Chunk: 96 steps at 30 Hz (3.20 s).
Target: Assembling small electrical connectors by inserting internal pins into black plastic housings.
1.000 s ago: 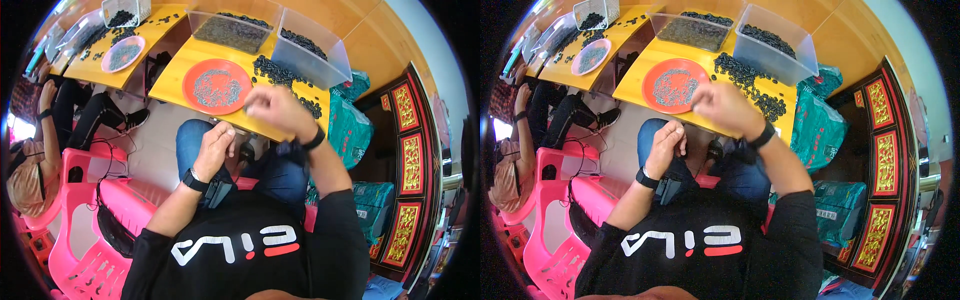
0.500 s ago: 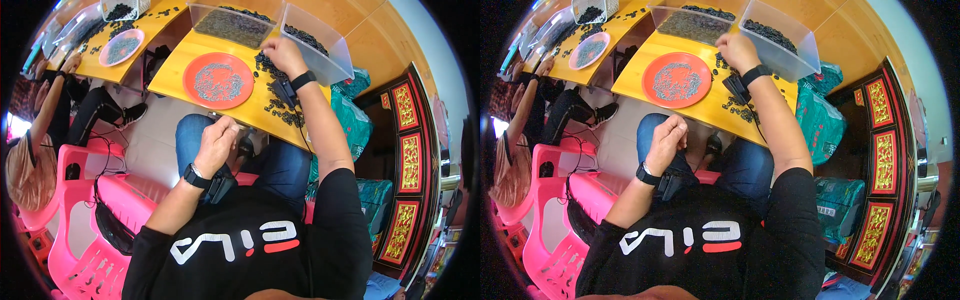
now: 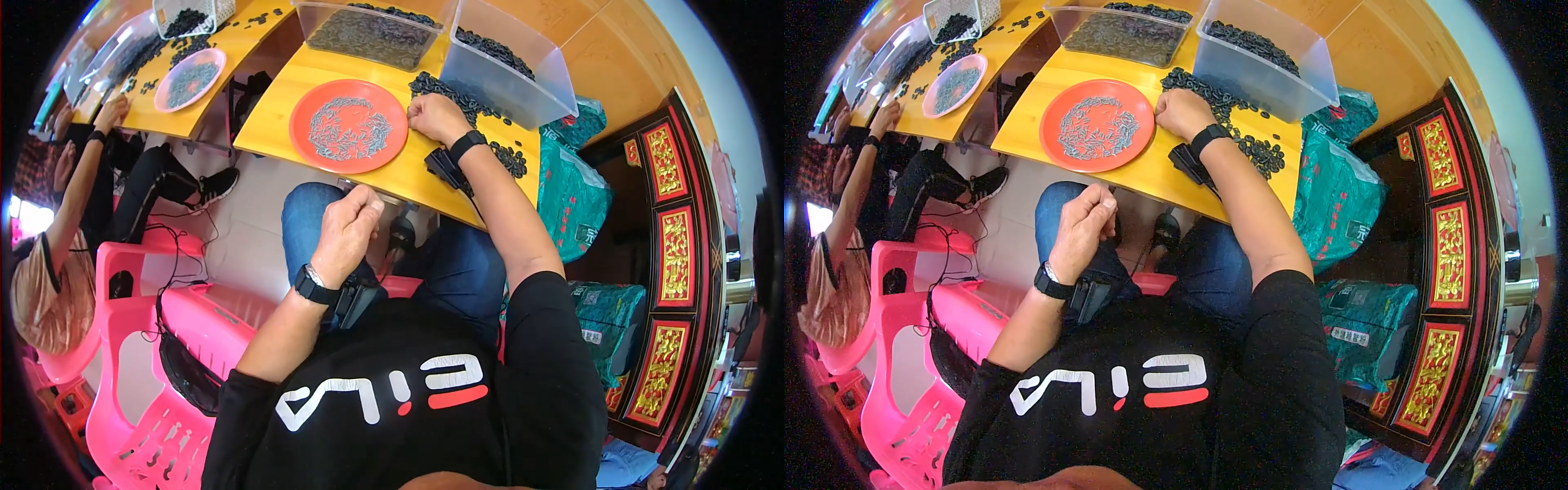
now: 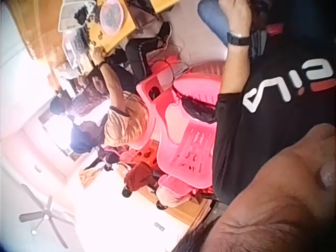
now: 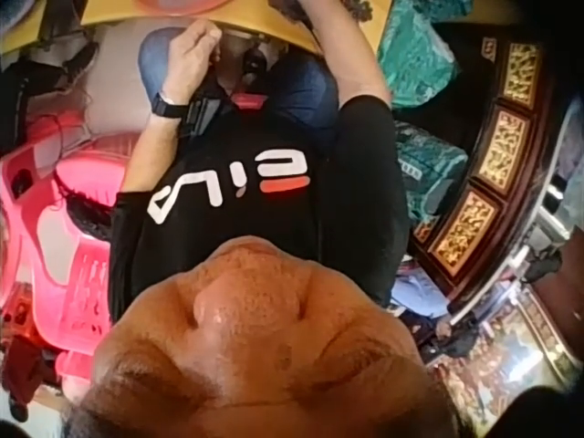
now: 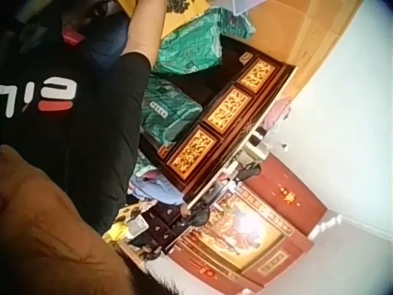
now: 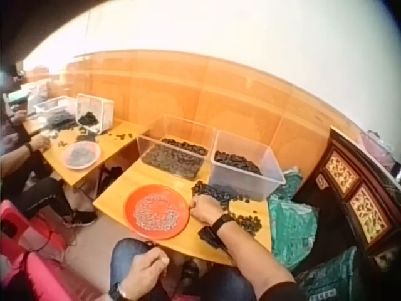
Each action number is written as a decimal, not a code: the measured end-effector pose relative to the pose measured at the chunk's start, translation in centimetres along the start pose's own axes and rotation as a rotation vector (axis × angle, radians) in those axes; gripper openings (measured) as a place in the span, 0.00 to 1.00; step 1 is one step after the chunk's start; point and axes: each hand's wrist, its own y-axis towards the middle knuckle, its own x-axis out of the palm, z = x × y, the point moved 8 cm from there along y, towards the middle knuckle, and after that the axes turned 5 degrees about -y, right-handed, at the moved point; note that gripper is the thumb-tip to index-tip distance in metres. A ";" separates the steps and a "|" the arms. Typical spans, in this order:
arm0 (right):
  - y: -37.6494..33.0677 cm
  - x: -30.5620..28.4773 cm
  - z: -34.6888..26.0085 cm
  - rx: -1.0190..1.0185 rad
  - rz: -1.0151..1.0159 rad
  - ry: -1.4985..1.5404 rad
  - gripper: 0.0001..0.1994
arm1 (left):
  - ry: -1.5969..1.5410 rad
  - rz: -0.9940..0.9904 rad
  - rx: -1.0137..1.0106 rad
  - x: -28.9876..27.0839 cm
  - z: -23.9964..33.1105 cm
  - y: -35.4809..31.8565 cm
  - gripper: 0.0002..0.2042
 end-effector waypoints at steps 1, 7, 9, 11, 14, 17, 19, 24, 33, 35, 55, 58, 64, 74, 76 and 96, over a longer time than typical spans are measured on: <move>0.0 0.0 0.0 0.001 -0.002 0.000 0.09 | 0.001 0.003 0.000 0.0 0.0 0.0 0.08; 0.0 -0.2 1.5 0.045 0.025 -0.146 0.05 | 0.006 0.008 -0.009 0.0 0.2 0.0 0.08; -0.4 -0.3 1.9 0.080 0.012 -0.052 0.06 | 0.012 0.014 -0.009 -0.1 0.1 0.0 0.08; -0.7 -0.7 2.5 0.061 0.002 0.000 0.06 | -0.004 0.007 0.008 -0.1 0.1 0.2 0.09; -0.9 -0.8 3.1 0.038 -0.012 0.113 0.07 | -0.016 0.035 0.001 -0.4 0.1 0.3 0.08; -1.1 -0.9 3.2 0.015 -0.025 0.186 0.08 | -0.033 0.039 -0.003 -0.7 -0.4 0.5 0.08; -1.2 -0.8 3.4 0.001 -0.030 0.198 0.08 | -0.023 0.036 -0.004 -0.6 -0.5 0.5 0.08; -2.2 -0.2 3.1 0.039 -0.181 0.545 0.09 | -0.011 0.008 -0.006 -0.5 -0.6 0.4 0.09; -9.6 0.4 -6.4 -0.067 -0.649 1.204 0.07 | 0.049 0.118 0.087 -1.2 1.0 0.6 0.09; -11.0 0.8 -8.3 -0.083 -0.706 1.299 0.06 | 0.018 0.060 0.166 -0.7 1.8 0.6 0.11; -13.9 -2.9 -11.0 -0.350 -0.085 0.708 0.06 | 0.241 -0.005 0.158 -0.2 1.0 0.5 0.07; -14.0 -1.4 -10.3 -0.256 -0.240 0.810 0.05 | 0.222 -0.008 0.148 -0.3 0.4 0.7 0.07; -13.8 0.7 -10.4 -0.149 -0.323 1.094 0.05 | 0.086 0.087 0.122 -1.2 0.2 0.4 0.08; -13.4 1.3 -11.0 -0.008 -0.411 1.310 0.05 | -0.085 0.156 0.100 -2.1 0.2 0.4 0.08; -13.2 1.5 -11.1 0.005 -0.388 1.344 0.05 | -0.098 0.161 0.155 -1.9 0.9 0.4 0.08; 3.5 0.1 -10.3 -0.347 -0.002 -0.077 0.10 | -0.093 0.182 0.105 -2.5 0.7 0.4 0.09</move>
